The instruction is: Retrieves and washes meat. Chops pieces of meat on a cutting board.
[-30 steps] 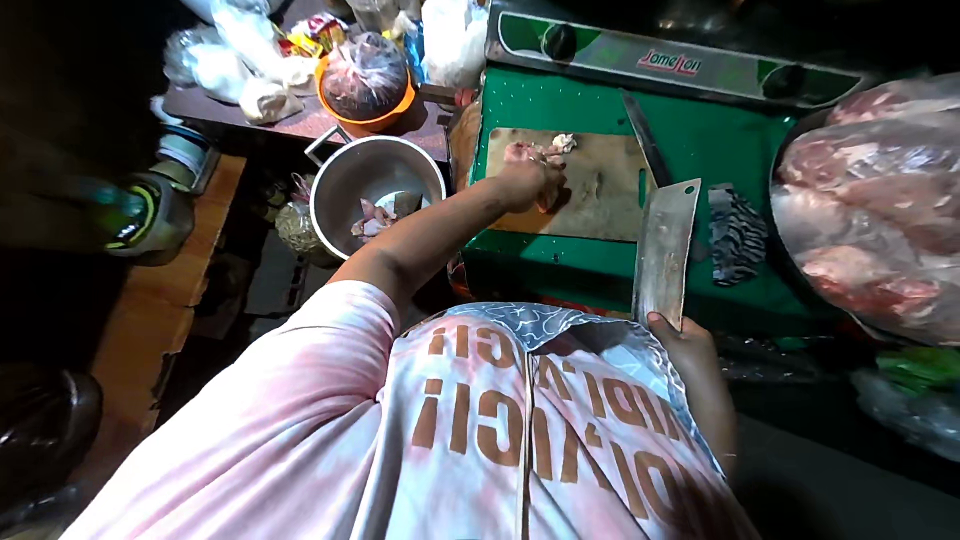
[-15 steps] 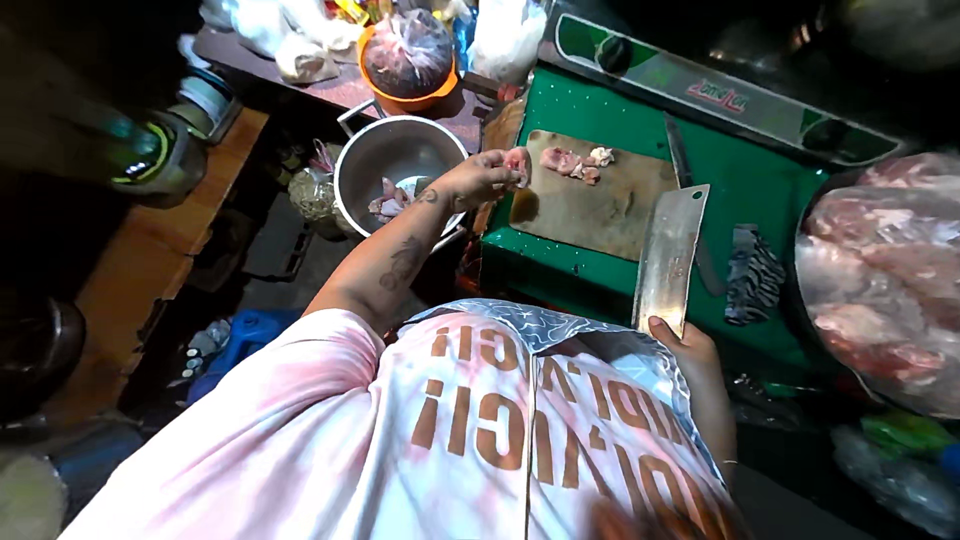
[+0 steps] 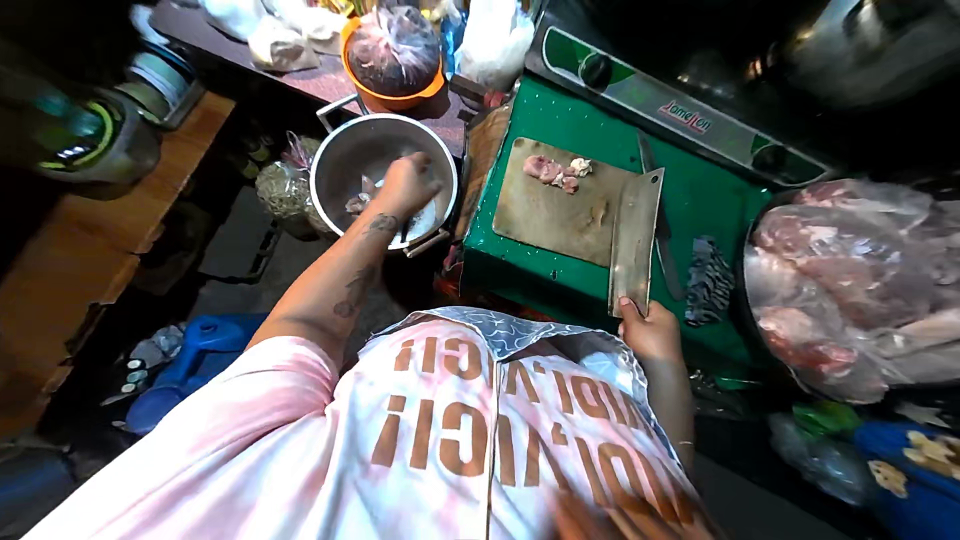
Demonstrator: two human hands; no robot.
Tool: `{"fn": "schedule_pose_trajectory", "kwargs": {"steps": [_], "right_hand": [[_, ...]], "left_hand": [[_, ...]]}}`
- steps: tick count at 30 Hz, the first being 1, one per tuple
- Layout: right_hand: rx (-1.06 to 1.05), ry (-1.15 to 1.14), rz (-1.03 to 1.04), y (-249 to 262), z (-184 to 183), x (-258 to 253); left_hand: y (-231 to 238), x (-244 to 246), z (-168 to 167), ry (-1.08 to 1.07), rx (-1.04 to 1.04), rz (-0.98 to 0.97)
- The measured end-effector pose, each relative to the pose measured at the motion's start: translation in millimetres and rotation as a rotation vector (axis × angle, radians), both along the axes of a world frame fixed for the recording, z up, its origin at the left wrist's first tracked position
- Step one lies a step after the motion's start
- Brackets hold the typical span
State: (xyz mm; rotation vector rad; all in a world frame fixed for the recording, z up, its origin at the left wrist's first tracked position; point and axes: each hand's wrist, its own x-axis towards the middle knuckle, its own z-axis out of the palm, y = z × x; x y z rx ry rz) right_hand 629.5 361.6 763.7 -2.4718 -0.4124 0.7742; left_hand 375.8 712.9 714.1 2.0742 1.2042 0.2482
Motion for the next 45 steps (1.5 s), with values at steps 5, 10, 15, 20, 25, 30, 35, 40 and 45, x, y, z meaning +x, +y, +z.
{"fn": "schedule_pose_trajectory", "kwargs": {"steps": [5, 10, 15, 20, 25, 30, 35, 40, 45], "right_hand": [[0.028, -0.021, -0.016, -4.5, -4.2, 8.9], [0.018, -0.017, -0.001, -26.8, -1.5, 9.3], [0.080, -0.013, -0.051, -55.9, -3.6, 13.2], [0.078, -0.022, -0.030, -66.7, -13.1, 31.0], [0.219, -0.102, 0.079, -41.5, -23.7, 52.9], [0.182, -0.056, 0.154, -7.5, -10.2, 59.3], [0.211, 0.023, 0.177, 15.2, -8.0, 61.7], [0.121, -0.164, 0.300, 25.6, -12.9, 67.2], [0.037, -0.349, 0.425, 37.6, -25.1, 88.8]], "left_hand": [[-11.6, 120.7, 6.9, -0.068, 0.153, -0.382], [3.4, 200.4, 1.5, 0.117, 0.155, -0.459], [7.9, 223.6, 9.3, 0.303, 0.110, -0.462], [13.0, 224.7, 4.0, 0.350, 0.077, -0.536], [-4.9, 208.6, 29.4, 0.001, -0.328, -0.299], [-26.6, 216.0, 46.4, -0.514, -0.704, -0.077], [-38.7, 222.1, 23.0, -0.494, -0.667, -0.030], [-56.3, 151.3, 20.5, -0.478, -0.387, 0.054], [-71.4, 11.7, -8.4, -0.611, 0.009, 0.490]]}}
